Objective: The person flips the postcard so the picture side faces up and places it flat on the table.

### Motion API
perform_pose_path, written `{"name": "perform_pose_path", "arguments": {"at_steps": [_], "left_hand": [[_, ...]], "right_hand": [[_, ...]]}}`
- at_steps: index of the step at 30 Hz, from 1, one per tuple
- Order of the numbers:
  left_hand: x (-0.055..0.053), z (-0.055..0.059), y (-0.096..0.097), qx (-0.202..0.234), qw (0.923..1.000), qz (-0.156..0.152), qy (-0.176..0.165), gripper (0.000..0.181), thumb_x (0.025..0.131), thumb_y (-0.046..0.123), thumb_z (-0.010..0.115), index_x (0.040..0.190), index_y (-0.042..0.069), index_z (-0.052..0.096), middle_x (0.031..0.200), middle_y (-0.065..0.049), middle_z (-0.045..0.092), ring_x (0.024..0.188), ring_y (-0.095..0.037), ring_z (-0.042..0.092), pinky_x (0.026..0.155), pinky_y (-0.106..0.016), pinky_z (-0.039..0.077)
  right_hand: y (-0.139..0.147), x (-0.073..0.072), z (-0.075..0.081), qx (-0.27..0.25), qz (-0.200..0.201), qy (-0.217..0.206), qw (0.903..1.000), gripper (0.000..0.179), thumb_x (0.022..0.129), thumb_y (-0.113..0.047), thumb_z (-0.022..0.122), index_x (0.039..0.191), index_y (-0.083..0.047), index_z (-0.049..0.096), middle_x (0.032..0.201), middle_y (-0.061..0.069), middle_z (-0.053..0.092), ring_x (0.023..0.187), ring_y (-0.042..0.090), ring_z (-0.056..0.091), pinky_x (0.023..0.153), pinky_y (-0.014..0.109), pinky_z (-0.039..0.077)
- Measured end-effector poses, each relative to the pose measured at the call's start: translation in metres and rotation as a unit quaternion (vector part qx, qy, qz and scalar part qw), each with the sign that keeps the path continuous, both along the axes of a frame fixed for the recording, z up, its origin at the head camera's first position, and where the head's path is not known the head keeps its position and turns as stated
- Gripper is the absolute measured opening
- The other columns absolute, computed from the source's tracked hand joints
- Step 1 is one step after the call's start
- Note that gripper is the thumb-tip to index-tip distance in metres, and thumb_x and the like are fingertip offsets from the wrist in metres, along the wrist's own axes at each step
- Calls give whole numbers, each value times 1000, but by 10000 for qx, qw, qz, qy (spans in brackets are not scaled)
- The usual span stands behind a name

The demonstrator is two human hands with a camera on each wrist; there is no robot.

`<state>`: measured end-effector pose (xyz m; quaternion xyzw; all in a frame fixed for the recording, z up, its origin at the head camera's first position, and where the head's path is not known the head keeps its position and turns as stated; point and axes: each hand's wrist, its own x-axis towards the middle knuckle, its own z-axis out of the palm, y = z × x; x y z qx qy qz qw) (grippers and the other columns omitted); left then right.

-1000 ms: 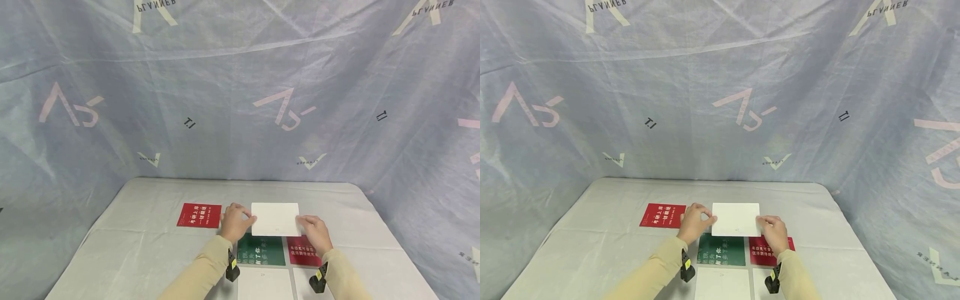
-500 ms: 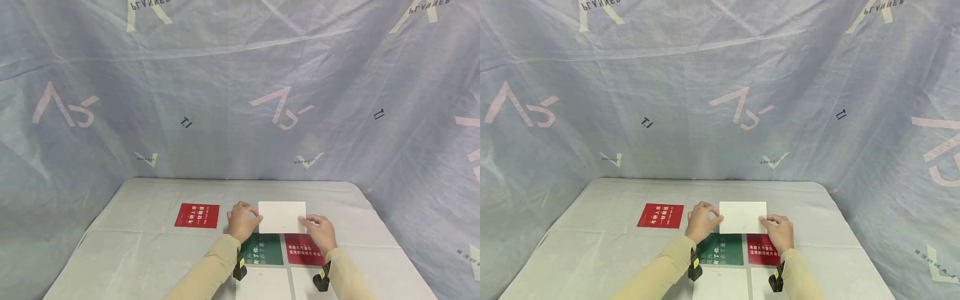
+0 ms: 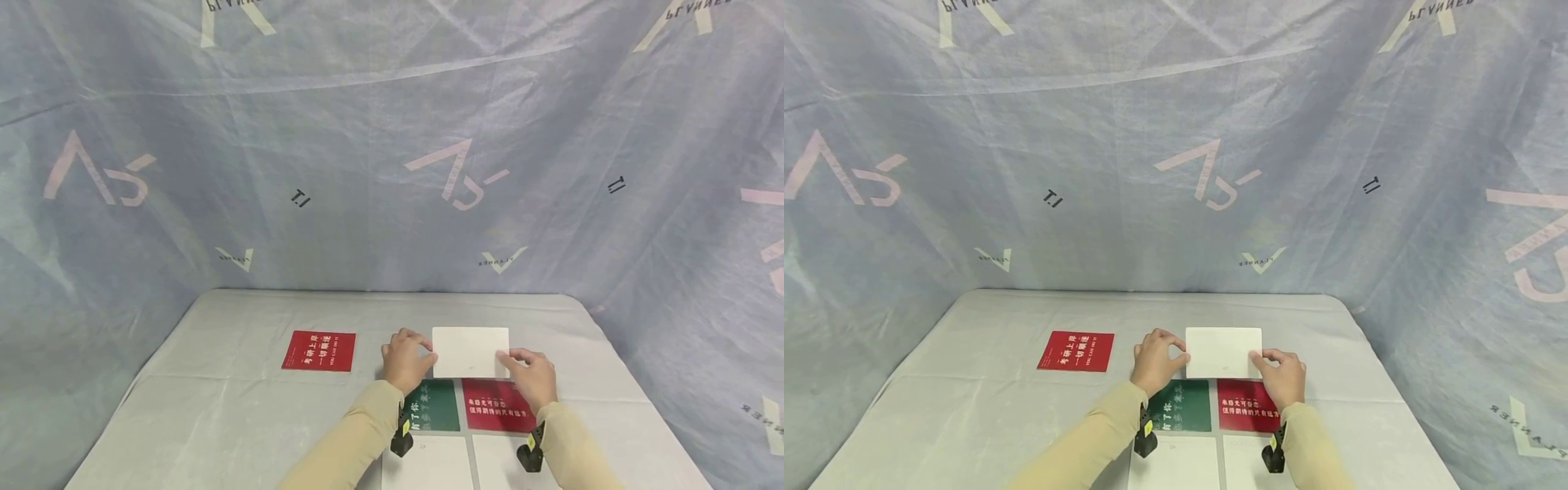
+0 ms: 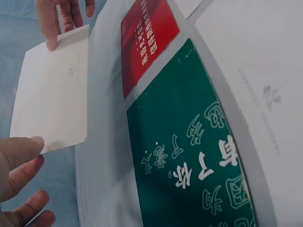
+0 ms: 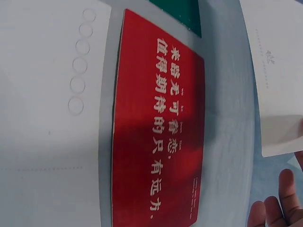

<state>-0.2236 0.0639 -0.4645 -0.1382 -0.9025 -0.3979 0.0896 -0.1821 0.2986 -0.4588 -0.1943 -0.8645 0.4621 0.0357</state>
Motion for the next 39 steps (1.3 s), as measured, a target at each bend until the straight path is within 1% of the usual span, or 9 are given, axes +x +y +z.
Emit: {"name": "perform_pose_path", "arguments": {"at_steps": [3, 7, 11, 21, 24, 26, 32, 37, 39], "left_hand": [[-1, -2, 4, -71, 9999, -27, -65, 8, 87, 20, 79, 91, 14, 74, 115, -11, 64, 111, -32, 58, 88, -50, 39], [-4, -6, 9, -165, 9998, -34, -52, 8, 87, 21, 79, 88, 15, 73, 114, -10, 64, 110, -32, 58, 88, -50, 39], [-7, -7, 13, -332, 9994, -50, -24, 8, 87, 21, 78, 88, 16, 72, 115, -10, 64, 110, -30, 58, 88, -47, 39], [-11, -1, 25, -460, 9989, -94, -26, 9, 86, 16, 76, 94, 14, 72, 114, -9, 64, 111, -30, 57, 90, -47, 39], [-12, -4, 31, -479, 9988, -43, 5, 7, 85, 15, 76, 91, 14, 72, 113, -8, 64, 110, -29, 58, 89, -47, 39], [-15, -8, 34, -511, 9987, 12, 35, 7, 85, 15, 77, 89, 15, 71, 111, -8, 64, 109, -28, 58, 88, -46, 39], [-19, -18, 45, -694, 9975, 134, 89, 7, 85, 15, 77, 85, 18, 71, 108, -5, 65, 105, -25, 58, 84, -42, 40], [-19, -19, 51, -797, 9966, 168, 139, 8, 84, 16, 79, 85, 17, 72, 104, -5, 65, 102, -25, 58, 82, -41, 41], [-21, -19, 52, -881, 9958, 163, 182, 8, 84, 17, 80, 86, 18, 72, 104, -5, 65, 101, -24, 59, 81, -40, 42]], "right_hand": [[3, 0, -1, 37, -64, -57, 10000, 56, 99, -36, 63, 134, 7, 58, 143, 29, 43, 137, 49, 34, 111, 65, 27], [5, 0, -1, 78, -113, -68, 9999, 57, 99, -37, 63, 134, 7, 58, 144, 30, 42, 138, 49, 33, 111, 66, 26], [9, -1, -3, 119, -152, -30, 9998, 55, 98, -35, 64, 133, 8, 60, 142, 30, 44, 137, 49, 34, 111, 65, 26], [18, -5, 0, -13, -356, -65, 9993, 54, 98, -35, 64, 133, 7, 60, 143, 29, 43, 139, 48, 27, 112, 65, 22], [20, -5, -1, 0, -407, -62, 9992, 54, 98, -34, 64, 133, 7, 60, 143, 29, 44, 138, 48, 26, 112, 65, 22], [22, -6, -3, 25, -423, -75, 9991, 54, 98, -35, 64, 133, 7, 60, 142, 29, 45, 137, 47, 27, 111, 65, 23], [30, -8, -13, 110, -468, -134, 9988, 56, 98, -37, 64, 134, 6, 60, 141, 28, 49, 135, 47, 28, 109, 65, 26], [34, -9, -18, 159, -502, -186, 9984, 55, 98, -37, 63, 133, 6, 61, 140, 29, 49, 133, 46, 28, 106, 66, 31], [35, -9, -18, 319, -480, -194, 9981, 53, 99, -35, 63, 132, 6, 62, 138, 31, 51, 131, 47, 30, 105, 66, 32]]}}
